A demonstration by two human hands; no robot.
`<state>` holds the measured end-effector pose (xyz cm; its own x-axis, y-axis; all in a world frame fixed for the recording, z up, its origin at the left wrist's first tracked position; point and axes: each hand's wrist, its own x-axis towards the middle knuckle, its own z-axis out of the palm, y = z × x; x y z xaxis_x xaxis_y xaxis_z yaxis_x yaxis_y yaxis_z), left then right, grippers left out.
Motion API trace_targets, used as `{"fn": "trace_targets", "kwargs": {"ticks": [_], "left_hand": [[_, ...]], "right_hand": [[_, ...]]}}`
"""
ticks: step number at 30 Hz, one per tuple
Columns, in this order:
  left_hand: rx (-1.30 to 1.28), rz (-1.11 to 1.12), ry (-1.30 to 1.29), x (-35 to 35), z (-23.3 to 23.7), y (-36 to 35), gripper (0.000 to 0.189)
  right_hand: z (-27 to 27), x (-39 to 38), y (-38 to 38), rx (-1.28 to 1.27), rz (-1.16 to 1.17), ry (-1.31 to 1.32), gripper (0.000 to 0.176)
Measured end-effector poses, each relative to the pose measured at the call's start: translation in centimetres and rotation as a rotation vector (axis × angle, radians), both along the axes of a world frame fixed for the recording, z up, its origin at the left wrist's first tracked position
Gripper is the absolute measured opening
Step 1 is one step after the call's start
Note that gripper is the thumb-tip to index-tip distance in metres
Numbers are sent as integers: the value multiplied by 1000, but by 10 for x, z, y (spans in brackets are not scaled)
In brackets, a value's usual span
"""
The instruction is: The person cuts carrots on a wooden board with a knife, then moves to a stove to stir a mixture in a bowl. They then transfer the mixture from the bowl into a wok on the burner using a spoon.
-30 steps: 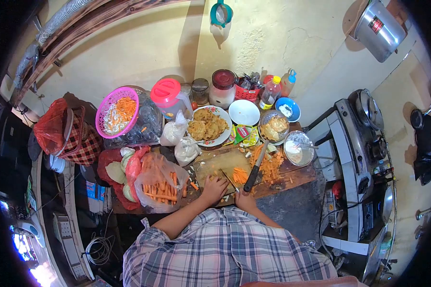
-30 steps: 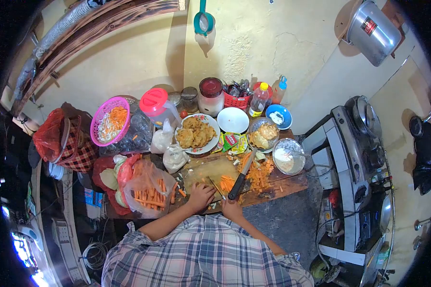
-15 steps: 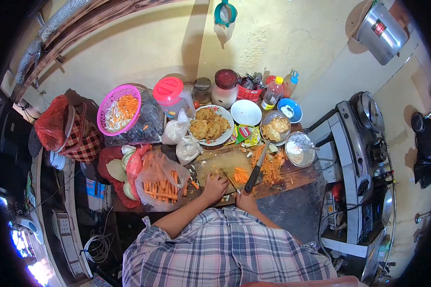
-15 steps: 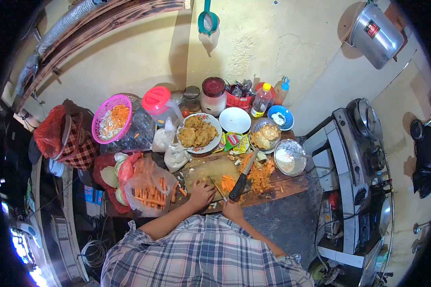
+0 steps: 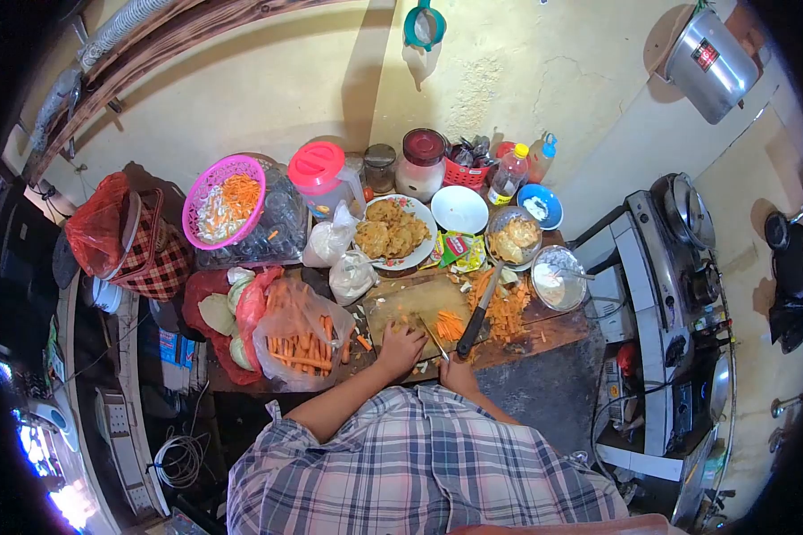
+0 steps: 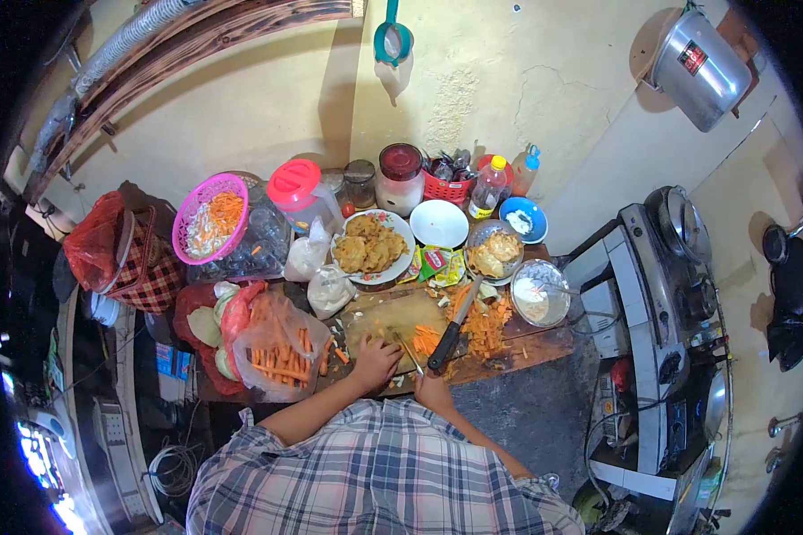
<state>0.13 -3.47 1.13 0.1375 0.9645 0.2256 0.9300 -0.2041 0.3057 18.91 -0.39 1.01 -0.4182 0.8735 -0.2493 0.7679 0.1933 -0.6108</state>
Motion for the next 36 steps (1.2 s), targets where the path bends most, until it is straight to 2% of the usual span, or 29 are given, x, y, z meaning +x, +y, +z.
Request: {"fn": "trace_targets", "kwargs": {"ticks": [2, 6, 8, 12, 17, 20, 27, 33, 36], "left_hand": [[-1, 7, -6, 0, -3, 0, 29], [-24, 6, 0, 1, 4, -2, 29], [4, 12, 8, 2, 5, -2, 30], [-5, 11, 28, 2, 8, -1, 31], [-1, 2, 39, 1, 1, -2, 30], [-6, 5, 31, 1, -2, -2, 30], [24, 20, 15, 2, -2, -3, 30], [-37, 10, 54, 3, 6, -5, 34], [-3, 12, 17, 3, 5, -5, 35]], "right_hand": [[-13, 3, 2, 105, 134, -30, 32], [2, -4, 2, 5, 85, -67, 26], [4, -10, 3, 6, 79, -133, 29], [11, -19, 3, 63, 26, -88, 30], [-8, -6, -1, 11, 3, -51, 33], [9, -10, -1, -47, 17, -115, 36], [9, -14, -2, -58, 21, -142, 33], [6, -20, -1, 49, 13, -72, 30], [20, -13, -5, 127, 44, -159, 29]]}}
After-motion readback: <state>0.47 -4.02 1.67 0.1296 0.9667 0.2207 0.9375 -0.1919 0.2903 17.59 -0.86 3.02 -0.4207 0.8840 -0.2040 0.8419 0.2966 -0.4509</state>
